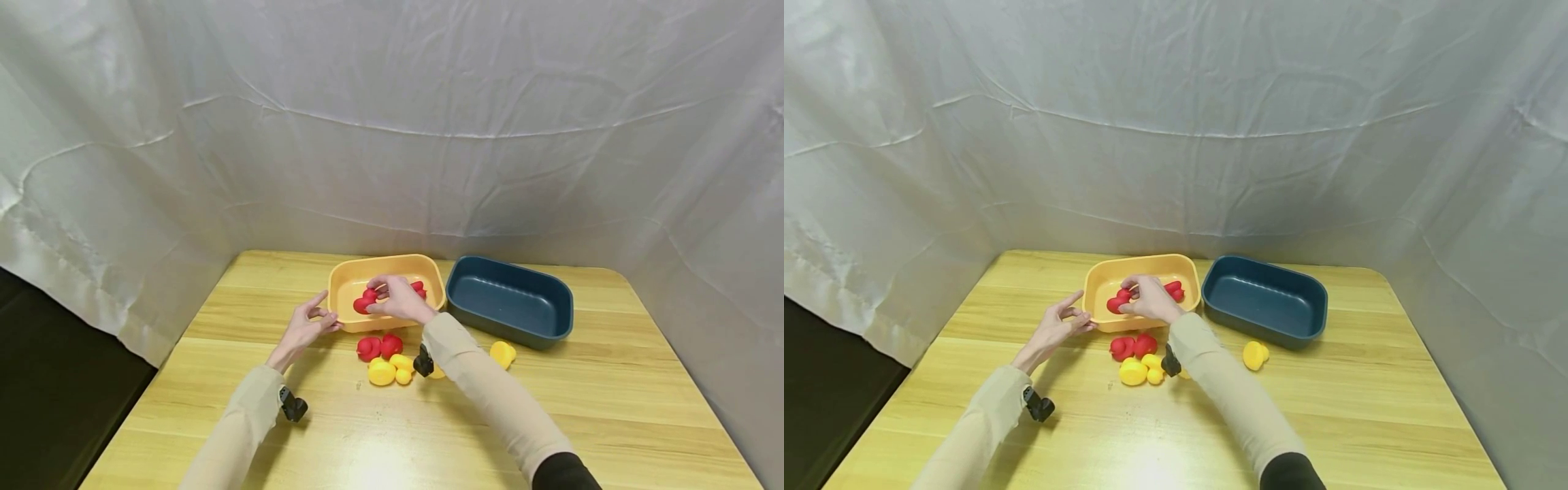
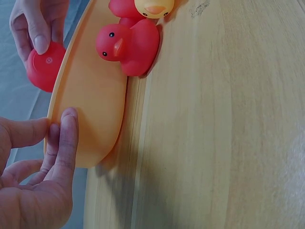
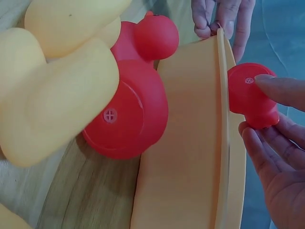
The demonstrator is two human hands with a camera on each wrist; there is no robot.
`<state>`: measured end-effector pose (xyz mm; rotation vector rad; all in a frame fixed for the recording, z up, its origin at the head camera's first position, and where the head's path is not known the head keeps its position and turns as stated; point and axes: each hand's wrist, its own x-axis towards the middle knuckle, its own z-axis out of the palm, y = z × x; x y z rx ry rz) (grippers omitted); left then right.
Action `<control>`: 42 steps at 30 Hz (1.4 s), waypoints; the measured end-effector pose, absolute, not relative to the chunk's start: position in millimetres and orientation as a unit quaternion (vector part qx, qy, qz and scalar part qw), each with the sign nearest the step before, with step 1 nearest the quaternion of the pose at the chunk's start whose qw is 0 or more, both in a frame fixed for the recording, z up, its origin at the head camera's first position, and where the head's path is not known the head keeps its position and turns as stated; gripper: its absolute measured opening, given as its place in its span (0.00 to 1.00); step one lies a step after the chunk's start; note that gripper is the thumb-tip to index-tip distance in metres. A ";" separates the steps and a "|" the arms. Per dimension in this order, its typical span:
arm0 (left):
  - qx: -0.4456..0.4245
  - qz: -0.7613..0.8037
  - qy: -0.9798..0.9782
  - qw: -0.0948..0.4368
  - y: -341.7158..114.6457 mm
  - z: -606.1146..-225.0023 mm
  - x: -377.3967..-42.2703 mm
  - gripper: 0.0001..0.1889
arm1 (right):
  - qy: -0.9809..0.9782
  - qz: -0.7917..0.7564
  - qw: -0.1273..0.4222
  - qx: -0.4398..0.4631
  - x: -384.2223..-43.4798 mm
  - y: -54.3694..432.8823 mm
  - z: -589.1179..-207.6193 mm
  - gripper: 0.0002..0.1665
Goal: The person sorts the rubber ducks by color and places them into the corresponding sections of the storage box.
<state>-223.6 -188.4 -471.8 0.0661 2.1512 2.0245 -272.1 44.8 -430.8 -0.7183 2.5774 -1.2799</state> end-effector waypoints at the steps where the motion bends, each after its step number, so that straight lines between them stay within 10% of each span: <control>1: 0.020 0.683 0.724 0.093 -188.1 -471.6 -223.6 0.38 | 0.866 -0.430 0.089 -0.240 -271.7 44.0 -430.4 0.25; 42: 0.016 0.687 0.720 0.096 -189.4 -473.9 -225.5 0.38 | 0.832 -0.449 0.125 -0.302 -213.7 106.3 -472.8 0.24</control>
